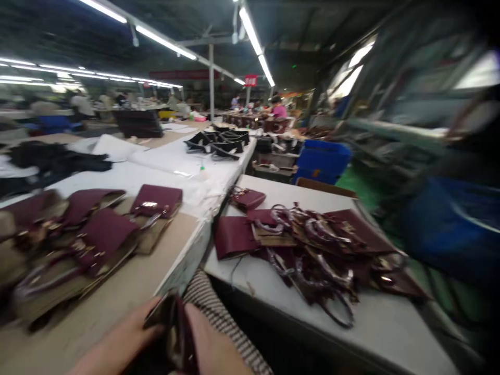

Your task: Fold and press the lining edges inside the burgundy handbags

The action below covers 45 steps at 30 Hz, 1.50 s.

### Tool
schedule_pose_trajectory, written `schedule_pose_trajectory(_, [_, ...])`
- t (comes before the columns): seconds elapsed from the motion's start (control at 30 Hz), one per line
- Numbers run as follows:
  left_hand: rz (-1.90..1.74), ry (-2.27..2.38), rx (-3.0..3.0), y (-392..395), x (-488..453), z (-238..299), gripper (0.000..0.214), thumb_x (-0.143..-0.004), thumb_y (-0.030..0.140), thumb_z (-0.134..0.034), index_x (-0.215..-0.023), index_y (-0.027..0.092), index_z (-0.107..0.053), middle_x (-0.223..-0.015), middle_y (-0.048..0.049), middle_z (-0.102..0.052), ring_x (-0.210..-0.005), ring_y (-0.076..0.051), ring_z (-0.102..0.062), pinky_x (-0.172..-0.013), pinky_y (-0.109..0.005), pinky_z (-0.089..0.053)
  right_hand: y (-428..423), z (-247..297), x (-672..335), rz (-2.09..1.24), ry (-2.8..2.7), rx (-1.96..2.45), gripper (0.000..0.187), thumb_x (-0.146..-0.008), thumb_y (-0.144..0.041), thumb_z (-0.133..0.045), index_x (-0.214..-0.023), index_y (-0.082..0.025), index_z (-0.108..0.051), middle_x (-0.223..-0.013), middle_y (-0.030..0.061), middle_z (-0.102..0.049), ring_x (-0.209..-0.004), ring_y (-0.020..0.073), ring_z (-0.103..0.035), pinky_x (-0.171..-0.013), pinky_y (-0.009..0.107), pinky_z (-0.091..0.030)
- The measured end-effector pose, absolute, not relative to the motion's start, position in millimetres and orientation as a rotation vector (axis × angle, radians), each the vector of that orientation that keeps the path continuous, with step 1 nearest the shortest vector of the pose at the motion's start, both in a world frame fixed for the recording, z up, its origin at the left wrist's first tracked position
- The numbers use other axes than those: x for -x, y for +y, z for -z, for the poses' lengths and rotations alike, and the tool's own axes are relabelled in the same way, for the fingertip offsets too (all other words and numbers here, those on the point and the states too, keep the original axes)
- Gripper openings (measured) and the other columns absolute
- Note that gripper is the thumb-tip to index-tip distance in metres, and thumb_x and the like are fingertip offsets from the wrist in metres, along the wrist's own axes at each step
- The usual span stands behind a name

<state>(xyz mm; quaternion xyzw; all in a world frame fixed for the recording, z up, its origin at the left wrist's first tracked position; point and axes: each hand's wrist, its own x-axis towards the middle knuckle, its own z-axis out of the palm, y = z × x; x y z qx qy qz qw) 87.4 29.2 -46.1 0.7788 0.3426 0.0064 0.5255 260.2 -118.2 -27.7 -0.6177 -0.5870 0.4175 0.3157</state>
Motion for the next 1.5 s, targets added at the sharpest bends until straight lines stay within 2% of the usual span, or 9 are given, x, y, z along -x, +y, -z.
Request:
schedule_pose_trajectory(0.17, [0.12, 0.831, -1.86, 40, -62, 21, 0.034, -0.073, 0.018, -0.058, -0.105, 0.018, -0.067, -0.105, 0.0004, -0.073, -0.101, -0.025, -0.063, -0.089, -0.031, -0.05, -123, 32, -293, -1.274, -1.417, 1.547, 0.063, -0.092, -0.04, -0.057, -0.15, -0.019, -0.041, -0.141, 0.0137, -0.059, -0.131, 0.0298, -0.054, -0.113, 0.047, -0.039])
schedule_pose_trajectory(0.3, [0.222, 0.805, -1.875, 47, -41, -8, 0.033, -0.069, 0.016, -0.059, -0.1, 0.02, -0.07, -0.092, 0.0026, -0.071, -0.088, -0.021, -0.063, -0.077, -0.026, -0.048, -134, 25, -326, -1.511, -1.251, 1.391, 0.065, -0.088, -0.044, -0.061, -0.148, -0.023, -0.046, -0.132, 0.0122, -0.064, -0.121, 0.0304, -0.06, -0.106, 0.046, -0.044])
schedule_pose_trajectory(0.47, [0.361, 0.677, -1.943, 43, -33, -11, 0.049, -0.066, 0.011, -0.062, -0.114, 0.023, -0.066, -0.104, 0.0006, -0.068, -0.091, -0.02, -0.061, -0.072, -0.024, -0.045, -131, 37, -333, -1.652, -1.218, 1.376, 0.053, -0.088, -0.037, -0.061, -0.139, -0.027, -0.056, -0.129, 0.0077, -0.065, -0.121, 0.0308, -0.058, -0.105, 0.046, -0.042])
schedule_pose_trajectory(0.6, [0.229, 0.625, -1.615, 37, -45, 4, 0.055, -0.072, 0.02, -0.073, -0.125, 0.025, -0.057, -0.116, 0.0005, -0.067, -0.098, -0.019, -0.061, -0.078, -0.023, -0.046, -122, 47, -331, -1.598, -1.295, 1.36, 0.038, -0.091, -0.029, -0.054, -0.127, -0.023, -0.065, -0.119, 0.0062, -0.07, -0.114, 0.0287, -0.061, -0.1, 0.042, -0.044])
schedule_pose_trajectory(0.73, [0.208, 0.675, -1.551, 35, -55, 10, 0.038, -0.081, 0.033, -0.073, -0.116, 0.022, -0.062, -0.104, 0.0007, -0.069, -0.092, -0.018, -0.061, -0.076, -0.024, -0.044, -123, 55, -333, -1.549, -1.328, 1.29, 0.036, -0.09, -0.031, -0.057, -0.123, -0.021, -0.067, -0.119, 0.0074, -0.07, -0.113, 0.029, -0.061, -0.1, 0.042, -0.046])
schedule_pose_trajectory(0.9, [0.177, 0.723, -1.791, 35, -63, 7, 0.024, -0.088, 0.03, -0.065, -0.11, 0.024, -0.059, -0.098, 0.004, -0.068, -0.091, -0.018, -0.06, -0.078, -0.025, -0.042, -128, 66, -328, -1.338, -1.283, 1.312, 0.041, -0.09, -0.024, -0.061, -0.13, -0.023, -0.055, -0.128, 0.0093, -0.063, -0.116, 0.0245, -0.061, -0.102, 0.042, -0.049])
schedule_pose_trajectory(1.13, [0.165, 0.695, -1.917, 35, -66, 8, 0.019, -0.089, 0.023, -0.062, -0.107, 0.025, -0.057, -0.096, 0.006, -0.067, -0.09, -0.016, -0.06, -0.081, -0.024, -0.041, -132, 53, -329, -0.762, -1.715, 1.438, 0.019, -0.089, -0.017, -0.066, -0.107, -0.025, -0.063, -0.136, 0.0089, -0.051, -0.128, 0.0232, -0.051, -0.108, 0.039, -0.044])
schedule_pose_trajectory(1.3, [0.161, 0.644, -1.926, 36, -65, 11, 0.018, -0.09, 0.024, -0.06, -0.108, 0.026, -0.059, -0.103, 0.0047, -0.067, -0.097, -0.017, -0.06, -0.085, -0.025, -0.041, -135, 43, -326, -0.619, -1.857, 1.538, 0.021, -0.092, -0.018, -0.064, -0.112, -0.024, -0.063, -0.133, 0.0094, -0.055, -0.125, 0.0239, -0.052, -0.103, 0.04, -0.048])
schedule_pose_trajectory(1.5, [0.209, 0.679, -2.013, 37, -65, 12, 0.015, -0.092, 0.029, -0.06, -0.107, 0.027, -0.061, -0.101, 0.0044, -0.067, -0.095, -0.018, -0.06, -0.083, -0.026, -0.041, -136, 35, -316, -0.73, -1.735, 1.663, 0.014, -0.087, -0.016, -0.07, -0.096, -0.023, -0.063, -0.126, 0.0066, -0.061, -0.118, 0.0231, -0.058, -0.1, 0.038, -0.049])
